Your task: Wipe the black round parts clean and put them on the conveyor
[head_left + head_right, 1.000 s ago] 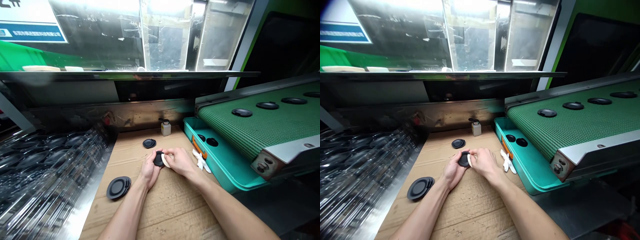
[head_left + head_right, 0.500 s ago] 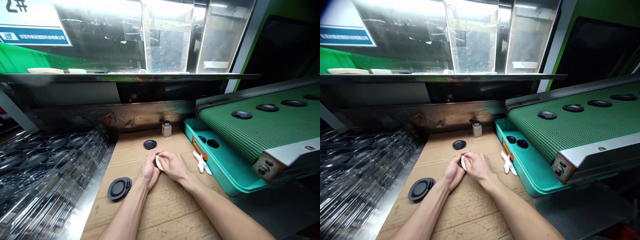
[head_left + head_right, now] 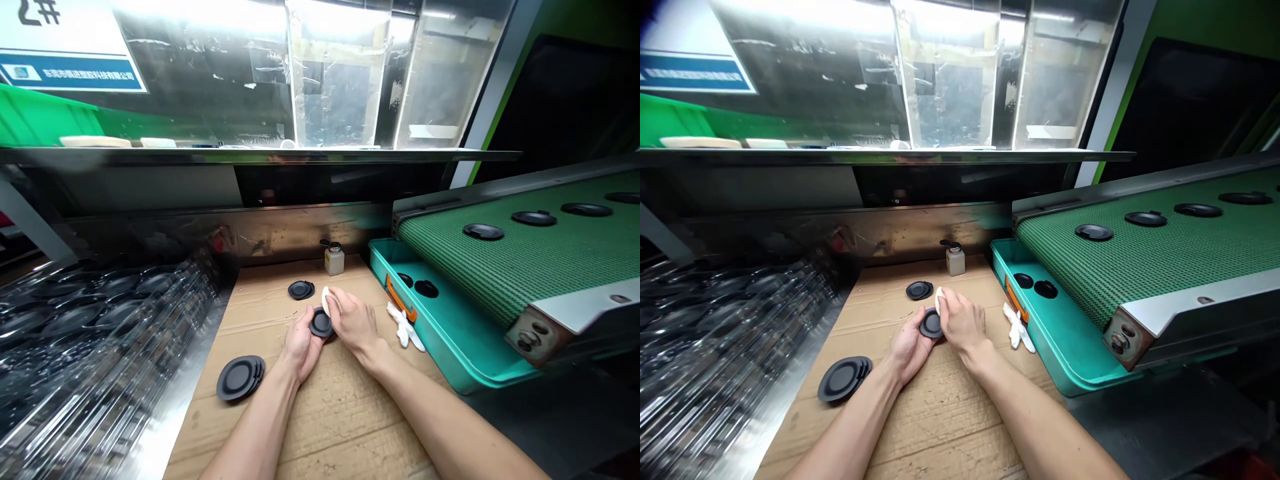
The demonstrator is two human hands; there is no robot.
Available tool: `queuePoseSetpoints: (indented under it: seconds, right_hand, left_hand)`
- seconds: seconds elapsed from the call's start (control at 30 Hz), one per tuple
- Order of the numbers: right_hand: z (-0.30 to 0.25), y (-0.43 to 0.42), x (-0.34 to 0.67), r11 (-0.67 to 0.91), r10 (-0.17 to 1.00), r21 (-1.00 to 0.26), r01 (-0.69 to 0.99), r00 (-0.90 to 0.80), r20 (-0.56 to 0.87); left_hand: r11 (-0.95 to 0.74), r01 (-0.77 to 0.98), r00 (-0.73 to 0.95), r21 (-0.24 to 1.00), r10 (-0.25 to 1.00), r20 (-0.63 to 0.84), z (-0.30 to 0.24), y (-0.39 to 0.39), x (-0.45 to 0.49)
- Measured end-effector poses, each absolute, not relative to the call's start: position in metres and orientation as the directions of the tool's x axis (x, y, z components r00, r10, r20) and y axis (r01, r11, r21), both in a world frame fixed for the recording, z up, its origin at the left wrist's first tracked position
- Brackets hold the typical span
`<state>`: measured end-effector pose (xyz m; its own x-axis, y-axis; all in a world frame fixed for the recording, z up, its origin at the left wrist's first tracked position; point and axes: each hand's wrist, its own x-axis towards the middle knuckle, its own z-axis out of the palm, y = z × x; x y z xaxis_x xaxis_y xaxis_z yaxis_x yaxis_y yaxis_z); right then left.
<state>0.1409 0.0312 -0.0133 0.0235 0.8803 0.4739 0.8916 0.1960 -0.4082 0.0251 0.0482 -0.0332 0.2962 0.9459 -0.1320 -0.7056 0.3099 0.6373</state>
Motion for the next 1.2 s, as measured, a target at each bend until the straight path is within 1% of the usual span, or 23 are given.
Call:
queuePoseSetpoints:
  seconds: [0.07,0.13,0.23,0.27,0.37,0.4,0.5,0.53,0.63,0.67,0.73,0.8,0.87,0.9,0.97,1.03,1.1,1.13,1.2]
  right_hand:
    - [-0.015,0.032,0.139,0.242,0.868,-0.375,0.895,-0.027,0.495]
    - [-0.016,0.033,0.137,0.261,0.873,-0.329,0.907,-0.076,0.482]
    - [-0.017,0.033,0.133,0.170,0.887,-0.293,0.941,-0.017,0.461]
    - [-0.017,0.032,0.132,0.173,0.889,-0.284,0.943,-0.026,0.458]
    - [-0.017,0.030,0.131,0.267,0.884,-0.243,0.932,-0.137,0.447]
    - [-0.017,0.030,0.131,0.268,0.886,-0.236,0.934,-0.143,0.441]
    - [-0.018,0.028,0.131,0.173,0.899,-0.250,0.953,-0.049,0.436]
    - [-0.019,0.028,0.131,0.177,0.897,-0.252,0.951,-0.051,0.440]
    - [-0.021,0.029,0.130,0.258,0.880,-0.240,0.936,-0.125,0.458]
    - [-0.021,0.031,0.132,0.250,0.881,-0.242,0.937,-0.117,0.458]
    - [-0.020,0.035,0.139,0.169,0.887,-0.285,0.943,-0.020,0.461]
    - [-0.017,0.038,0.148,0.122,0.870,-0.384,0.915,0.088,0.486]
    - [-0.015,0.040,0.156,0.167,0.845,-0.525,0.835,0.154,0.512]
    - [-0.015,0.039,0.159,0.203,0.847,-0.599,0.774,0.168,0.504]
    - [-0.017,0.037,0.159,0.262,0.890,-0.728,0.633,0.132,0.436]
    - [-0.020,0.035,0.155,0.289,0.942,-0.816,0.501,0.003,0.335]
    - [-0.021,0.034,0.152,0.293,0.955,-0.850,0.437,-0.105,0.276]
    - [-0.020,0.034,0.151,0.289,0.957,-0.845,0.451,-0.113,0.267]
    - [-0.016,0.033,0.155,0.239,0.962,-0.785,0.571,-0.028,0.272]
  left_hand:
    - [0.287,-0.719,0.258,0.633,0.956,-0.140,-0.032,0.047,0.025]
    - [0.275,-0.728,0.241,0.628,0.960,-0.141,-0.032,0.047,0.026]
    - [0.309,-0.723,0.269,0.617,0.950,-0.160,-0.032,0.047,0.026]
    - [0.311,-0.727,0.262,0.612,0.950,-0.172,-0.033,0.047,0.025]
    - [0.256,-0.754,0.185,0.604,0.966,-0.179,-0.034,0.048,0.025]
    - [0.252,-0.753,0.181,0.608,0.968,-0.177,-0.035,0.048,0.026]
    - [0.288,-0.724,0.229,0.627,0.957,-0.175,-0.036,0.049,0.026]
    - [0.282,-0.723,0.224,0.630,0.959,-0.172,-0.036,0.049,0.027]
    - [0.230,-0.740,0.178,0.632,0.973,-0.146,-0.035,0.048,0.027]
    - [0.231,-0.739,0.179,0.633,0.973,-0.147,-0.035,0.048,0.027]
    - [0.258,-0.730,0.200,0.633,0.966,-0.163,-0.034,0.047,0.027]
    - [0.272,-0.730,0.197,0.627,0.962,-0.188,-0.033,0.048,0.027]
    - [0.271,-0.738,0.184,0.618,0.962,-0.202,-0.034,0.049,0.026]
    - [0.275,-0.741,0.189,0.612,0.961,-0.203,-0.035,0.050,0.025]
    - [0.284,-0.743,0.203,0.606,0.959,-0.200,-0.037,0.052,0.025]
    - [0.275,-0.739,0.200,0.614,0.961,-0.190,-0.037,0.052,0.025]
    - [0.239,-0.722,0.172,0.649,0.971,-0.167,-0.036,0.051,0.026]
    - [0.225,-0.712,0.164,0.665,0.974,-0.154,-0.036,0.050,0.027]
    - [0.220,-0.704,0.167,0.675,0.976,-0.143,-0.034,0.048,0.027]
